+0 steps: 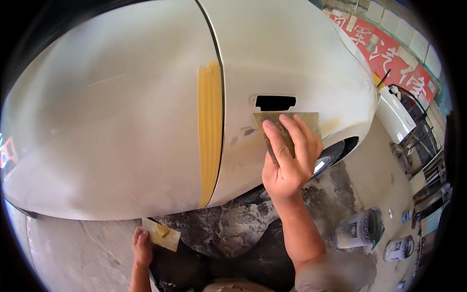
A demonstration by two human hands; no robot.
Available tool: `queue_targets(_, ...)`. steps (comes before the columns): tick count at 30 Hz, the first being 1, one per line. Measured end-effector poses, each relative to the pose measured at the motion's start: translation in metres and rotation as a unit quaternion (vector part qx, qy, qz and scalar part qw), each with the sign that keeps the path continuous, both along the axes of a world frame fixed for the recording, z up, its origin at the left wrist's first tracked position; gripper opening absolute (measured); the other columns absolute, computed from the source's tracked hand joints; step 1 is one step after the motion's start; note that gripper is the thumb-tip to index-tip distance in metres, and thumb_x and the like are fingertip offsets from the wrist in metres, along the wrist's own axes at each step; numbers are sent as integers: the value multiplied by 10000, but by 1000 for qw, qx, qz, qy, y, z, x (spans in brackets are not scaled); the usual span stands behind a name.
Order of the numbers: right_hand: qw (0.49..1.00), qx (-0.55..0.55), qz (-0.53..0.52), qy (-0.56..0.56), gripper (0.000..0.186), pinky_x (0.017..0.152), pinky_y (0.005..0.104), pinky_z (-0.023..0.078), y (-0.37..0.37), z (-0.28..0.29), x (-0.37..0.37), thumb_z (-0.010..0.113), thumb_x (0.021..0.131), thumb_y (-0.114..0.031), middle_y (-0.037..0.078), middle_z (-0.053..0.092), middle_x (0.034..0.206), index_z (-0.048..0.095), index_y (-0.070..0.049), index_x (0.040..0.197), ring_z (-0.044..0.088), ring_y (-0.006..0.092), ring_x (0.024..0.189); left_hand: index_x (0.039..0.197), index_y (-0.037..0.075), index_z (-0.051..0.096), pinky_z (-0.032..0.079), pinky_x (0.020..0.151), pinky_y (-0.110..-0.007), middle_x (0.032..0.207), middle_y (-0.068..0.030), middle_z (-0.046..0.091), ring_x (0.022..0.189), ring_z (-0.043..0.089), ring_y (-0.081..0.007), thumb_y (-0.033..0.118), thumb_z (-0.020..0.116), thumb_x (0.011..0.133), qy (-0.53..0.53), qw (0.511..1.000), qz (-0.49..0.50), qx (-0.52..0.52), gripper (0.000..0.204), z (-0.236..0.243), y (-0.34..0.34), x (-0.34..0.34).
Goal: The person scoops yellow body filler from a container onto a metal mixing board and spreads it with a putty knife. They then apply the filler to a damaged area on the side of a white car, smoothing it over the surface.
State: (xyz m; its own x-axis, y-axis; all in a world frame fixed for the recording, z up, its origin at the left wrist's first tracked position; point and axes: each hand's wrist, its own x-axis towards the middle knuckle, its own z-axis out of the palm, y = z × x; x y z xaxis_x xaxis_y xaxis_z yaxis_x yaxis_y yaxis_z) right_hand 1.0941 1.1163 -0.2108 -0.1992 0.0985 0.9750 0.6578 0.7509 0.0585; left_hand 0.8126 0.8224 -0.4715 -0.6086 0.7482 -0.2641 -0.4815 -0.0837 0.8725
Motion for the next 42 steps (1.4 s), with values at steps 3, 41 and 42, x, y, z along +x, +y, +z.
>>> queue_targets(3, 1000, 11, -6, -3, 295, 906, 403, 395, 3, -7, 2, 726, 826, -79, 52, 684, 1138, 776, -179, 1098, 627, 293, 1067, 1048, 79, 552, 480, 690, -249, 903, -7, 609, 821, 586, -112, 122, 518, 975, -11, 1000, -4, -1, 91, -1, 1, 0)
queue_targets(41, 999, 35, 22, 14, 396, 963, 434, 388, 20, -14, 6, 656, 814, 9, 48, 675, 1164, 768, -180, 1143, 614, 291, 1118, 1115, 57, 526, 544, 859, -368, 1042, -67, 634, 972, 634, -193, 92, 484, 973, -21, 1000, 4, 10, 152, 9, -4, 7)
queue_targets(42, 999, 35, 23, 17, 398, 970, 438, 386, 20, -15, 6, 655, 814, 9, 48, 672, 1169, 767, -183, 1144, 611, 292, 1123, 1119, 58, 527, 543, 858, -367, 1045, -66, 635, 974, 634, -192, 91, 485, 972, -24, 1000, 7, 14, 156, 10, -4, 7)
